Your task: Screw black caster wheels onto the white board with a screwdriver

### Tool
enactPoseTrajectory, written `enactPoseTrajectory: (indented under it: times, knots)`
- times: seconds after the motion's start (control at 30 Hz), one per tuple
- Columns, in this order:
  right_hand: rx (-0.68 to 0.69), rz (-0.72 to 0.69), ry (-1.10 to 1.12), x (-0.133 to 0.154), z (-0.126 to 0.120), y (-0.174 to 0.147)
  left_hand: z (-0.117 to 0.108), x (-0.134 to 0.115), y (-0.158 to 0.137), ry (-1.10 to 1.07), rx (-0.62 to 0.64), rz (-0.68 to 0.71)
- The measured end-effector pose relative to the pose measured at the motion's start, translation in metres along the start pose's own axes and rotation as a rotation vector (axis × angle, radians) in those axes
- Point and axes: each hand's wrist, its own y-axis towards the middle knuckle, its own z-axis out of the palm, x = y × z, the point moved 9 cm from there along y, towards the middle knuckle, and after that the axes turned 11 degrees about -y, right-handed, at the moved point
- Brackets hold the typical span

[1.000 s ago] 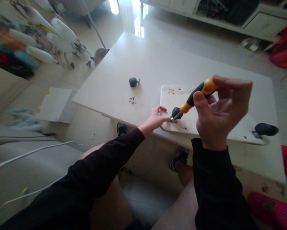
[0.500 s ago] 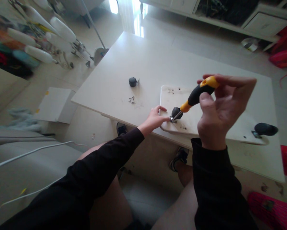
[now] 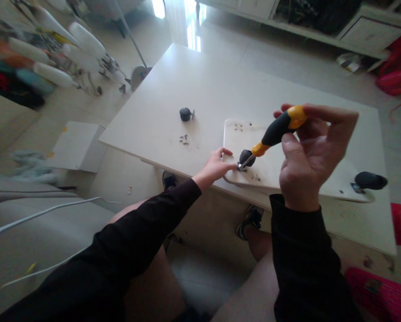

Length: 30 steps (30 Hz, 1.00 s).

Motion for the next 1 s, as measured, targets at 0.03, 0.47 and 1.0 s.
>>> enactPoseTrajectory:
  times: [0.03, 0.47, 1.0]
  knots:
    - [0.027, 0.013, -0.002, -0.001, 0.002, 0.000, 0.000, 0.001, 0.000, 0.001, 0.000, 0.000]
    - [0.018, 0.001, -0.002, 0.006, -0.001, 0.001, 0.001, -0.001, -0.001, -0.021, 0.006, -0.012]
    - [0.085, 0.057, -0.067, -0.002, 0.004, -0.003, 0.002, 0.003, 0.002, -0.047, 0.011, -0.006]
